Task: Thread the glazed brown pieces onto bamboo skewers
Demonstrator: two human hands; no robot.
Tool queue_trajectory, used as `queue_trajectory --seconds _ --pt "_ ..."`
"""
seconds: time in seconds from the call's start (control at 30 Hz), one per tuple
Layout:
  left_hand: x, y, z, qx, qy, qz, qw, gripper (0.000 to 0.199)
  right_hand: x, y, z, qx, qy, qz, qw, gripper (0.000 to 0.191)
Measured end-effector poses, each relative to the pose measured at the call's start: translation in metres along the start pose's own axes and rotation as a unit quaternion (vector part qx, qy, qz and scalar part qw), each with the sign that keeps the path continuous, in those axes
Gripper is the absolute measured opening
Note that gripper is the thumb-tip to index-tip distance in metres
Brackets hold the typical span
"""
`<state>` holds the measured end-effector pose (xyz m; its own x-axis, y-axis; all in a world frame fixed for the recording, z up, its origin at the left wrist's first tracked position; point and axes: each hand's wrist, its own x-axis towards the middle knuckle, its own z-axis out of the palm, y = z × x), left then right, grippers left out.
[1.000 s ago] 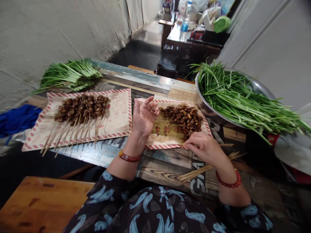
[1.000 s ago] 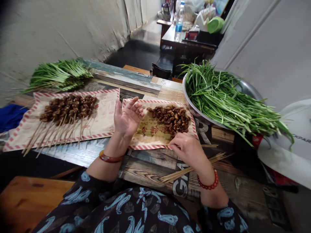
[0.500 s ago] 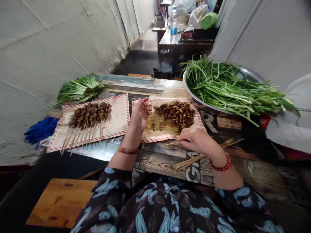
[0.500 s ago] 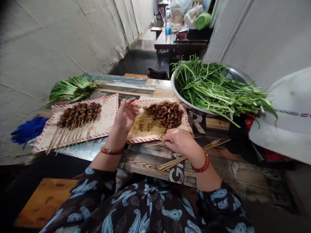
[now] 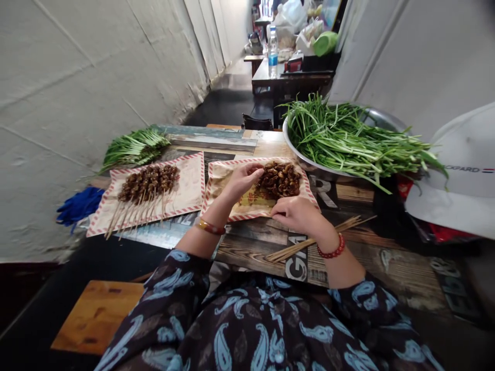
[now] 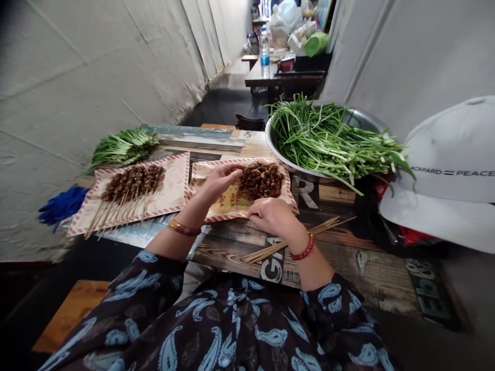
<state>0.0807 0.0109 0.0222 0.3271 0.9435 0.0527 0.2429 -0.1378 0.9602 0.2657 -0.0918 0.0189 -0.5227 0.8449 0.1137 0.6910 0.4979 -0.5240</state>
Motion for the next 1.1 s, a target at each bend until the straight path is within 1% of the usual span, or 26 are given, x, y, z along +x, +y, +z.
queue_trajectory --seconds 0.13,0.27,0.33,0.37,0.43,0.5,0.53,0.6,0.63,0.67,0.7,0.77,0.8,0.87,0.93,1.0,1.07,1.1 --pt "-0.004 0.000 -0.007 0.022 0.022 0.011 0.999 0.039 -0.001 -0.009 0.001 -0.079 -0.047 0.000 0.996 0.021" --pt "-0.006 -0.005 -0.011 0.033 0.024 0.013 0.999 0.038 -0.002 -0.013 0.001 -0.115 -0.067 0.004 0.991 0.022" --pt "-0.004 -0.010 -0.009 0.046 0.024 0.019 0.998 0.039 -0.003 -0.012 0.001 -0.109 -0.060 0.001 0.992 0.022" --pt "-0.003 -0.012 -0.007 0.060 0.025 0.025 0.998 0.039 -0.003 -0.010 0.001 -0.098 -0.046 -0.001 0.994 0.021" --pt "0.002 -0.017 -0.003 0.105 0.022 0.039 0.994 0.035 -0.002 -0.005 0.000 -0.068 0.018 0.001 0.998 0.019" --pt "0.007 -0.021 0.003 0.166 0.013 0.056 0.985 0.028 0.000 0.003 -0.001 -0.039 0.131 0.019 0.990 0.018" --pt "0.009 -0.022 0.006 0.200 0.008 0.065 0.978 0.025 0.001 0.008 -0.001 -0.028 0.198 0.033 0.979 0.018" --pt "0.012 -0.023 0.012 0.271 -0.004 0.083 0.959 0.022 0.004 0.016 -0.001 -0.003 0.325 0.059 0.944 0.017" --pt "0.014 -0.022 0.016 0.308 -0.011 0.092 0.947 0.022 0.005 0.020 -0.001 0.010 0.372 0.070 0.926 0.016" --pt "0.014 -0.021 0.020 0.345 -0.017 0.100 0.933 0.022 0.007 0.023 -0.001 0.021 0.405 0.079 0.911 0.015" --pt "0.014 -0.019 0.024 0.381 -0.019 0.107 0.918 0.022 0.007 0.025 -0.001 0.029 0.424 0.086 0.901 0.015" --pt "0.014 -0.014 0.031 0.439 -0.020 0.115 0.891 0.023 0.008 0.027 0.001 0.037 0.439 0.091 0.893 0.014" --pt "0.013 -0.012 0.033 0.459 -0.020 0.118 0.880 0.023 0.008 0.027 0.001 0.038 0.440 0.090 0.893 0.015" --pt "0.011 -0.009 0.037 0.475 -0.021 0.126 0.871 0.022 0.009 0.026 0.002 0.040 0.438 0.084 0.894 0.015" --pt "0.010 -0.008 0.037 0.470 -0.021 0.137 0.871 0.020 0.008 0.024 0.002 0.041 0.435 0.081 0.896 0.015" --pt "0.011 -0.011 0.037 0.451 -0.017 0.144 0.881 0.017 0.008 0.022 0.002 0.040 0.430 0.087 0.898 0.016" --pt "0.012 -0.014 0.034 0.405 -0.005 0.147 0.903 0.015 0.007 0.021 0.001 0.036 0.425 0.098 0.899 0.016" --pt "0.013 -0.015 0.033 0.365 0.008 0.147 0.919 0.014 0.007 0.021 0.001 0.034 0.423 0.104 0.900 0.017"
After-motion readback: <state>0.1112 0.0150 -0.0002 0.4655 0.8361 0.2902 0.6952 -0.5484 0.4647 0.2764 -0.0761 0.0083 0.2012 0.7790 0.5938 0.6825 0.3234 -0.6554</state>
